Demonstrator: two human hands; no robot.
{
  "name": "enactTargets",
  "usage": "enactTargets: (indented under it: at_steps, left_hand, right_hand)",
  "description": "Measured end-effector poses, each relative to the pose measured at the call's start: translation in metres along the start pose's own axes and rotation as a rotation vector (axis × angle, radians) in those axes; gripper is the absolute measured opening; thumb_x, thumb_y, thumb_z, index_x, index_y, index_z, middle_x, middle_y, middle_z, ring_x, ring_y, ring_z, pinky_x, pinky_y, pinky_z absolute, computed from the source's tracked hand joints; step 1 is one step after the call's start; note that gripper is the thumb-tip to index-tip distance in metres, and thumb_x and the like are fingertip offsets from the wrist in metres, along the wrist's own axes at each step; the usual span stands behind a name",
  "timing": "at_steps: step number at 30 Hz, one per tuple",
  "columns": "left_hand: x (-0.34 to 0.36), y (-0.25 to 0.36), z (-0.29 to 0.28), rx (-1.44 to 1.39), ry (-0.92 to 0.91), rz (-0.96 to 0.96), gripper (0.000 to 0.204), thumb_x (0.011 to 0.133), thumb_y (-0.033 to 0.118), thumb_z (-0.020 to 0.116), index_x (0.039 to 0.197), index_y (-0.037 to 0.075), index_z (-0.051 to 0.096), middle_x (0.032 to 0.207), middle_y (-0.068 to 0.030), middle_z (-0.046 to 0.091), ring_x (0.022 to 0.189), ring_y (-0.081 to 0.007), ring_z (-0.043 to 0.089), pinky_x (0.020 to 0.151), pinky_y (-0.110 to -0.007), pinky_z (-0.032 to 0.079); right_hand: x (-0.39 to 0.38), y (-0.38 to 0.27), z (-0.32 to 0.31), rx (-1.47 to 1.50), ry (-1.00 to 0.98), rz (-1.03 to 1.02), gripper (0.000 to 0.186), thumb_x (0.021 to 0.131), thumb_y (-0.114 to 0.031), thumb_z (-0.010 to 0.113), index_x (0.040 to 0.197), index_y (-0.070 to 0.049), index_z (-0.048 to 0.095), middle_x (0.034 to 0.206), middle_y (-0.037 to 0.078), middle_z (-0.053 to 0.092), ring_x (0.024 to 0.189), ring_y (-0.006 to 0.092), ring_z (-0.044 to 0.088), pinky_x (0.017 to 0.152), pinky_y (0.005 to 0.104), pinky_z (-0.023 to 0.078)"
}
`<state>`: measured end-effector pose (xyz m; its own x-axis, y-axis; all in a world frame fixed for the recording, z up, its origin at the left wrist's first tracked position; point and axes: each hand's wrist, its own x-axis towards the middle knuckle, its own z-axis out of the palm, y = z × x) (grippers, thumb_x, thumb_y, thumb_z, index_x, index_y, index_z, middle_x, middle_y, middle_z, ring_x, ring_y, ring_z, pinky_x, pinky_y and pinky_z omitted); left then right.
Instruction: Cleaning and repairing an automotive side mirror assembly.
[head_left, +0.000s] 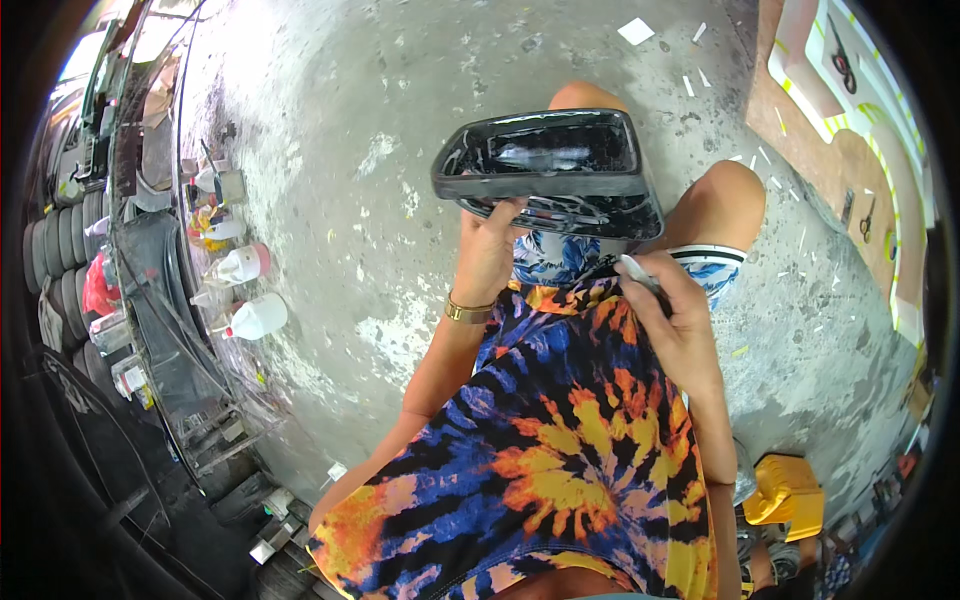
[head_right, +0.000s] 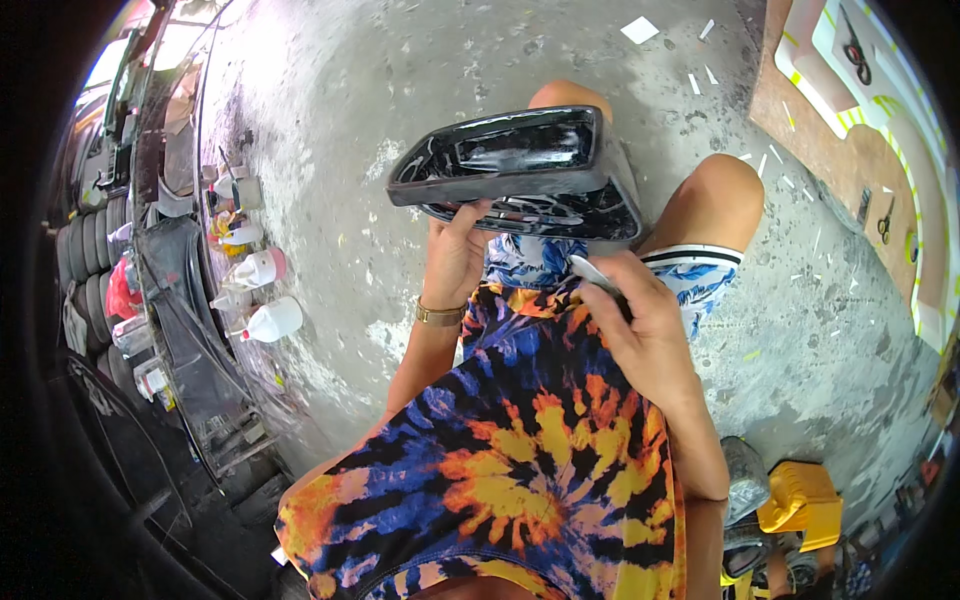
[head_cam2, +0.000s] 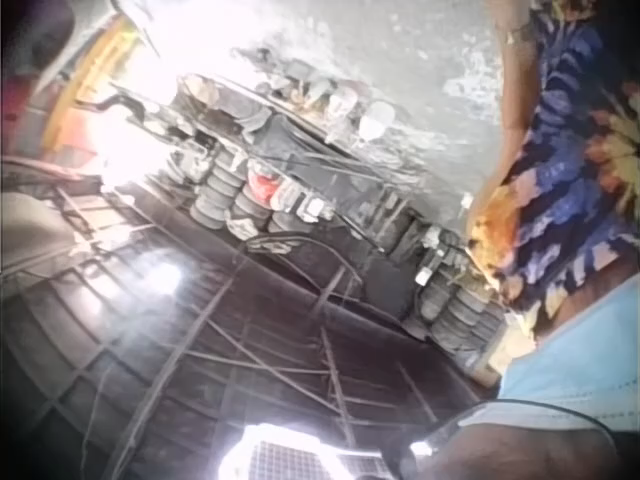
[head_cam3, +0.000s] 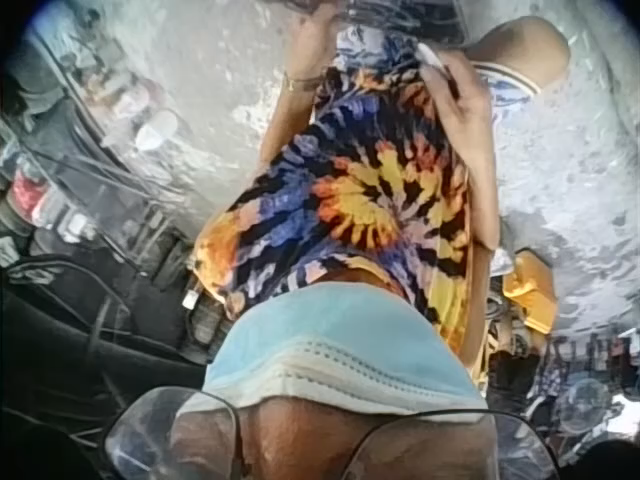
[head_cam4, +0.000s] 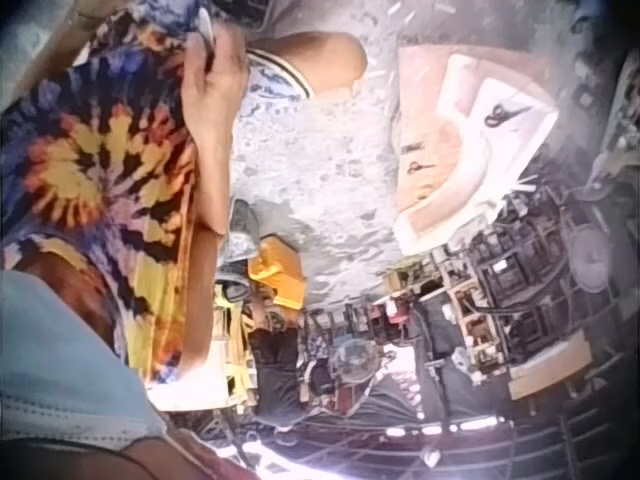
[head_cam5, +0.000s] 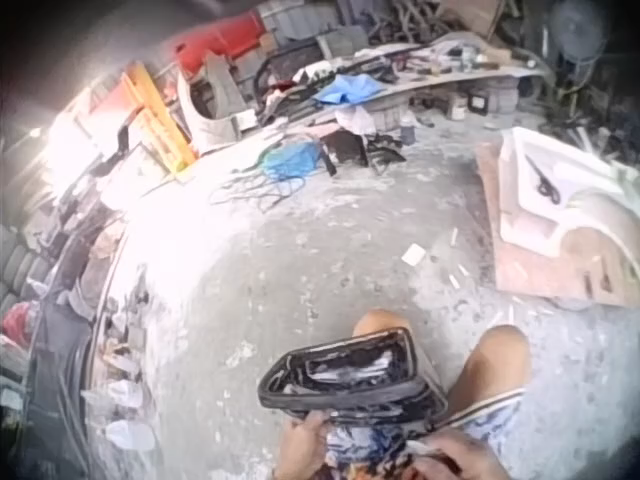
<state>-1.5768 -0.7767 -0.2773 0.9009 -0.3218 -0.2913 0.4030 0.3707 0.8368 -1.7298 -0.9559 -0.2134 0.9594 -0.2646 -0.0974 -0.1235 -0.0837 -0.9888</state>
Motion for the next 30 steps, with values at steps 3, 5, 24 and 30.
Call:
enactTargets:
  at_steps: [3, 5, 24, 30]
  left_hand:
    - [-0.008, -0.002, 0.009, -0.043, -0.007, -0.031, 0.028, 0.089, -0.005, 0.053, 0.115, 0.005, 0.051, 0.104, -0.0074, 0.064, 0.098, -0.0177, 0.065, 0.084, -0.041, 0.060]
    - [-0.007, -0.005, 0.008, -0.057, -0.013, -0.040, 0.029, 0.090, -0.005, 0.053, 0.116, 0.006, 0.049, 0.104, -0.0072, 0.064, 0.099, -0.0175, 0.065, 0.085, -0.041, 0.060]
    - [-0.006, 0.046, -0.057, 0.262, -0.680, -0.269, 0.098, 0.080, 0.003, 0.074, 0.155, 0.014, 0.012, 0.149, -0.0170, 0.035, 0.133, -0.0317, 0.044, 0.103, -0.046, 0.045]
    - [0.005, 0.052, -0.041, 0.322, -0.393, -0.406, 0.064, 0.093, 0.036, 0.052, 0.142, -0.003, 0.038, 0.137, -0.0263, 0.049, 0.127, -0.0384, 0.050, 0.100, -0.049, 0.047]
  right_hand:
    - [0.015, 0.004, 0.016, -0.247, 0.017, -0.172, 0.020, 0.091, -0.007, 0.060, 0.110, -0.001, 0.059, 0.113, 0.014, 0.060, 0.085, 0.0336, 0.064, 0.070, 0.0337, 0.051]
    - [0.022, 0.015, 0.025, -0.290, 0.024, -0.149, 0.021, 0.091, -0.008, 0.060, 0.111, -0.002, 0.059, 0.115, 0.013, 0.060, 0.088, 0.0344, 0.064, 0.071, 0.0359, 0.052]
    - [0.029, 0.086, 0.020, -0.704, -0.051, -0.260, 0.026, 0.087, -0.009, 0.061, 0.112, -0.003, 0.060, 0.123, 0.011, 0.062, 0.096, 0.0318, 0.066, 0.077, 0.0412, 0.057]
    - [0.032, 0.075, 0.013, -0.785, -0.114, -0.290, 0.030, 0.085, -0.005, 0.058, 0.115, -0.003, 0.058, 0.120, 0.013, 0.061, 0.095, 0.0336, 0.065, 0.074, 0.0428, 0.056]
